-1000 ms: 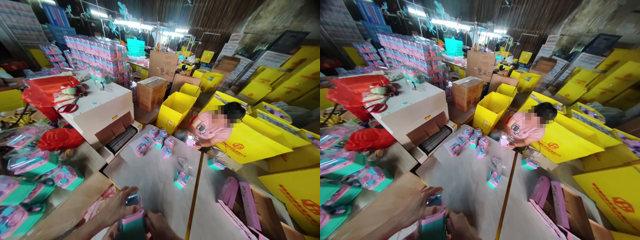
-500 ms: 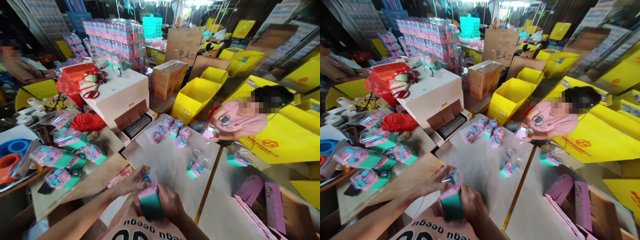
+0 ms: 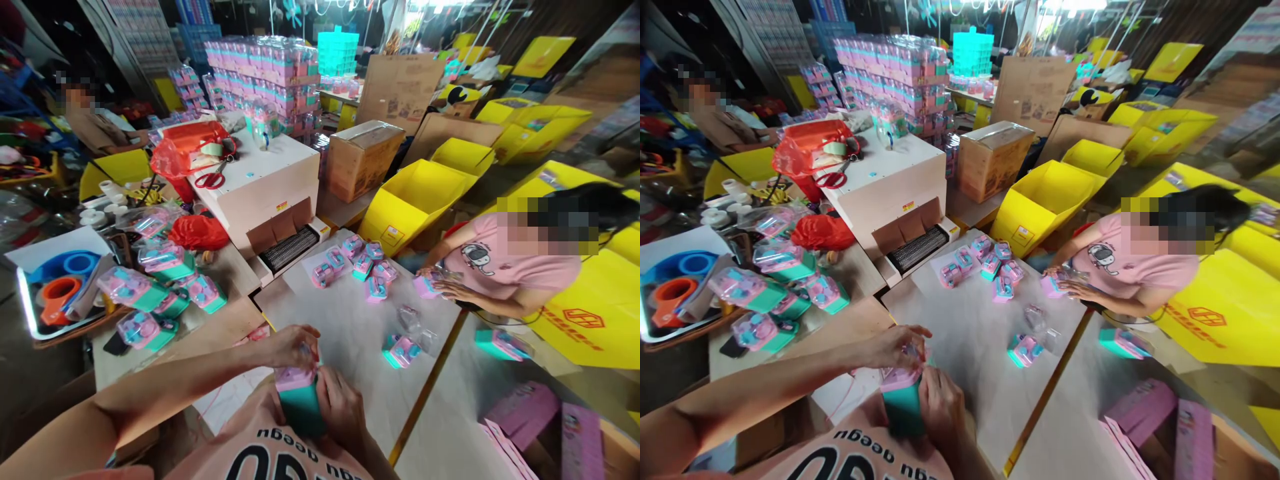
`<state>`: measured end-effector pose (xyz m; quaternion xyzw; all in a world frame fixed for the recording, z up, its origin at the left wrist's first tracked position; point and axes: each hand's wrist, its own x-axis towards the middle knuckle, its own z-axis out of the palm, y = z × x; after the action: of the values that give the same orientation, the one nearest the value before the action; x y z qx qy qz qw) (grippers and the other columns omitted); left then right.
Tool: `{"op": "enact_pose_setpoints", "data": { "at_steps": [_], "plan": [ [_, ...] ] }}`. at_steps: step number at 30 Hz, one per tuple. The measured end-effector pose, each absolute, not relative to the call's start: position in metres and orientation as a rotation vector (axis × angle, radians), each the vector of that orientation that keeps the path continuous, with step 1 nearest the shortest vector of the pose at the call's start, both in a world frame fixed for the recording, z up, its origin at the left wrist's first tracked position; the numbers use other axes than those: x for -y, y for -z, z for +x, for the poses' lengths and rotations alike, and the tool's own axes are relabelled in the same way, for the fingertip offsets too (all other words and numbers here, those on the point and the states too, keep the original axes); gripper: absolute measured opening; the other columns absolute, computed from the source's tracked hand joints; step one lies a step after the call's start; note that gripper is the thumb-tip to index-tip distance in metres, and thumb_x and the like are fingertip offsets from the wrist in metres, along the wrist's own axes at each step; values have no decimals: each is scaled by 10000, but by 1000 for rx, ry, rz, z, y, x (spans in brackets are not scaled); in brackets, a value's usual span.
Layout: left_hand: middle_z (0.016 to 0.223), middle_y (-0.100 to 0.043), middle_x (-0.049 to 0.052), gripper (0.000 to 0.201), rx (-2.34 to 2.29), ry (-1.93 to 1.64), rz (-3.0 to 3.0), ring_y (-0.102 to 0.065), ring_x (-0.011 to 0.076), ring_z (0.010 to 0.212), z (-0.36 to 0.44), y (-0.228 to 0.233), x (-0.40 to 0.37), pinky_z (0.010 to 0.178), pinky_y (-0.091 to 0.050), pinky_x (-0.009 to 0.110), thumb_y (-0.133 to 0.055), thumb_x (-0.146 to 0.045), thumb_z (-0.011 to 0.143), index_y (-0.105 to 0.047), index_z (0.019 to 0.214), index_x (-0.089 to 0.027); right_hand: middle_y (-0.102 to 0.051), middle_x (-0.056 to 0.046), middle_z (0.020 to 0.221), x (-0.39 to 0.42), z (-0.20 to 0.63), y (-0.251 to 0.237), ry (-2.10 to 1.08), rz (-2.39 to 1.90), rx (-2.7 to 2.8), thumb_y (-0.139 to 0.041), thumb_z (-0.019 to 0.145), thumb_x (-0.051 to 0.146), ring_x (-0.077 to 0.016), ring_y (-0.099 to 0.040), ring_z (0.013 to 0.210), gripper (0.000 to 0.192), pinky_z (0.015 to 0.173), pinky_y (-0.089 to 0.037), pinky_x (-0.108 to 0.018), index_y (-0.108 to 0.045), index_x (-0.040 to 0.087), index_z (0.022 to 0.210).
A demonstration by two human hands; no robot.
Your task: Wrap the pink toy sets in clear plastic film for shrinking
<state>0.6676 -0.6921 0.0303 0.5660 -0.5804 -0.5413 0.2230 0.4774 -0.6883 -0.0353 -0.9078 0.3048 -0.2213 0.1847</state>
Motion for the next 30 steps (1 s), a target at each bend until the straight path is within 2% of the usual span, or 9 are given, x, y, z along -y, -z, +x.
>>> {"op": "enact_pose_setpoints", "data": {
  "at_steps": [3,6,9,12,14,18,24,30],
  "plan": [
    [1035,-668,88,63,1505,1436,1608,-596,219,1024,660,-23,692,855,-465,323,-674,-212,661,-653,667,-153,-640,-63,731,690,475,40,615,-2529,-884,-254,945,191,-133,-604,675,358,626,-438,-221,-608,165,902],
    [928,-706,50,87,1609,1374,1584,-627,197,963,656,-19,693,1009,-377,386,-628,-243,713,-646,665,-172,-652,-85,793,691,475,43,585,-2501,-903,-252,940,202,-154,-626,710,349,630,-454,-233,-589,156,1017],
    [867,-721,25,116,1763,1304,1589,-657,177,869,656,-20,692,1107,-248,430,-547,-210,761,-659,745,-181,-620,-65,700,691,478,43,571,-2512,-940,-232,934,178,-157,-616,645,356,596,-432,-237,-587,159,943],
    [852,-722,30,181,1878,1233,1563,-665,173,819,655,-21,692,1107,-266,414,-485,-181,791,-663,818,-176,-612,-55,686,693,479,42,550,-2497,-961,-237,931,169,-148,-600,624,348,593,-401,-234,-576,176,853],
    [830,-719,37,186,1930,1185,1513,-662,169,793,653,-20,692,1096,-294,388,-473,-171,796,-659,792,-170,-606,-46,669,697,479,40,561,-2470,-937,-254,927,176,-143,-588,613,336,583,-380,-232,-563,183,796],
    [728,-692,34,183,1977,1101,1446,-633,155,726,648,-10,694,1029,-377,337,-477,-102,754,-640,712,-175,-535,-12,555,705,477,39,620,-2346,-897,-282,911,200,-122,-514,522,329,525,-331,-226,-511,190,674],
    [695,-655,43,168,1935,1069,1537,-609,175,730,642,-2,693,807,-470,296,-494,-89,725,-618,663,-183,-441,20,511,704,481,41,580,-1980,-1037,-320,884,299,-101,-406,488,320,496,-316,-211,-382,213,582],
    [690,-658,48,154,2010,1029,1589,-600,153,678,639,-6,695,647,-442,230,-506,-38,691,-578,627,-158,-466,22,506,698,479,55,642,-1873,-1109,-344,887,389,-103,-442,474,353,481,-349,-199,-457,198,612]
  ]
}}
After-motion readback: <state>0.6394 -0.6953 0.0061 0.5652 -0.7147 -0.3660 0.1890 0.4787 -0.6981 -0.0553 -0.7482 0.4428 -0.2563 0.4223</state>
